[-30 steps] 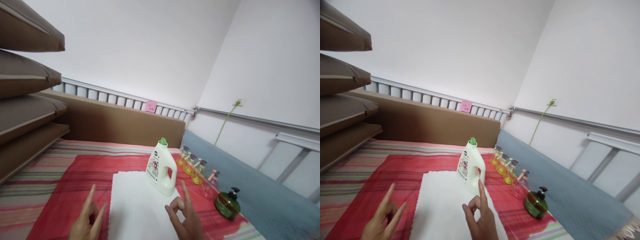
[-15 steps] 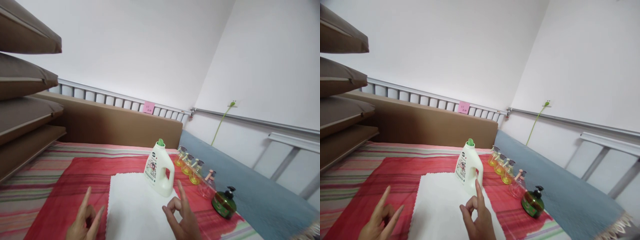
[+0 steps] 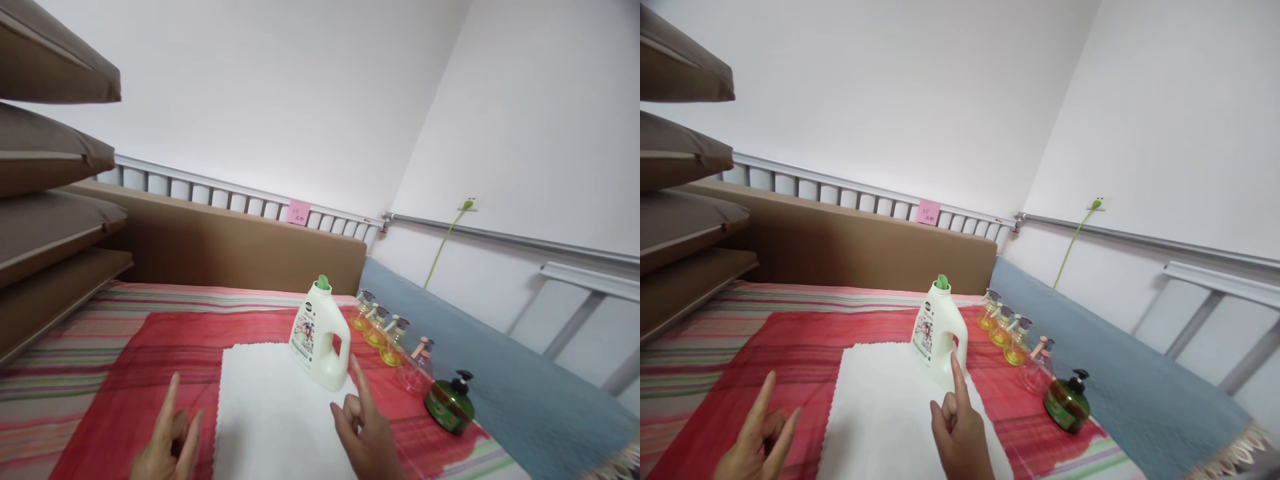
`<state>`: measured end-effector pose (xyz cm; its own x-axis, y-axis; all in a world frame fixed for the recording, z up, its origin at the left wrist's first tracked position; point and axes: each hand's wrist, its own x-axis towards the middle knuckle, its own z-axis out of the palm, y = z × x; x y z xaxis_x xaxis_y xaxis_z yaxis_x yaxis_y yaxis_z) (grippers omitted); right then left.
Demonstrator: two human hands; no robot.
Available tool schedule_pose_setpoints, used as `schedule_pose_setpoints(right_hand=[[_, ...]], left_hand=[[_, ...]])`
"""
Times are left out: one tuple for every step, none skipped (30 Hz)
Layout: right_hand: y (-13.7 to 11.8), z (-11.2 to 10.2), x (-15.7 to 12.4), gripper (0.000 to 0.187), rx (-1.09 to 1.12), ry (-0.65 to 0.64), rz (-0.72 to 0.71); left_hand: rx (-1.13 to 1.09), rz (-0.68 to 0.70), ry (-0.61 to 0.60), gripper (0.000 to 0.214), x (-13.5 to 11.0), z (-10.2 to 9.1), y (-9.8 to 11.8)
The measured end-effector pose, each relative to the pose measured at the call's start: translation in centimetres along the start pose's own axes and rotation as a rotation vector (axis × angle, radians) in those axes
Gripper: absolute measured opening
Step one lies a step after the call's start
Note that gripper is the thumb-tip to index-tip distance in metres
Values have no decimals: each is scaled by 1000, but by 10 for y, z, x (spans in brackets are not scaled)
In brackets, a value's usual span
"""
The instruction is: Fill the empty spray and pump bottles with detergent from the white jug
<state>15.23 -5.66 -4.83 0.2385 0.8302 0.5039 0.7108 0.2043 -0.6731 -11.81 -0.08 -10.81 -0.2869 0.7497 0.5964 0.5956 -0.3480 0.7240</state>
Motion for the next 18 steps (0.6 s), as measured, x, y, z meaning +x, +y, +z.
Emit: schedule_pose_setpoints(right_hand=[[1, 0, -1, 64, 2, 7, -3], [2, 1, -1, 64, 3, 17, -4], [4, 2, 1, 64, 0, 27, 2], [6, 5, 3, 65, -3, 27, 24], [9, 8, 6, 65, -2, 12, 64], [12, 11, 10, 66, 6, -13, 114], [15, 16, 14, 68, 21, -45, 164], [18, 20, 19, 70, 38, -77, 204], [20, 24, 23, 73, 55, -102, 230], [21, 27, 26, 75, 69, -119, 241], [22, 29, 28, 76, 75, -126, 242], [23, 30, 29, 76, 76, -132, 241], [23, 31, 29, 76, 73, -134, 242], [23, 31, 28, 76, 68, -135, 244], [23, 30, 28, 76, 61, -136, 247], [23, 30, 27, 76, 54, -137, 249], [23, 30, 26, 76, 46, -139, 252], [24, 30, 25, 76, 39, -144, 255]], left_hand=[[8, 1, 4, 71, -1, 0, 0], [8, 9, 3, 71, -1, 0, -1], [5, 15, -4, 71, -2, 2, -4], [4, 17, -27, 72, -1, 5, -8], [7, 19, -69, 72, -1, 9, -13], [16, 14, -130, 71, 0, 13, -19], [35, 5, -204, 69, 1, 18, -24], [56, -4, -283, 67, 2, 23, -30], [75, -13, -352, 66, 3, 27, -34], [89, -17, -401, 65, 3, 30, -37], [102, -25, -430, 65, 4, 32, -39], [109, -31, -444, 65, 4, 33, -40], [112, -35, -448, 65, 3, 33, -40], [111, -38, -451, 65, 3, 33, -40], [112, -40, -451, 65, 3, 32, -40], [114, -40, -450, 64, 2, 32, -40], [122, -40, -444, 64, 2, 33, -40], [133, -42, -436, 64, 1, 33, -40]])
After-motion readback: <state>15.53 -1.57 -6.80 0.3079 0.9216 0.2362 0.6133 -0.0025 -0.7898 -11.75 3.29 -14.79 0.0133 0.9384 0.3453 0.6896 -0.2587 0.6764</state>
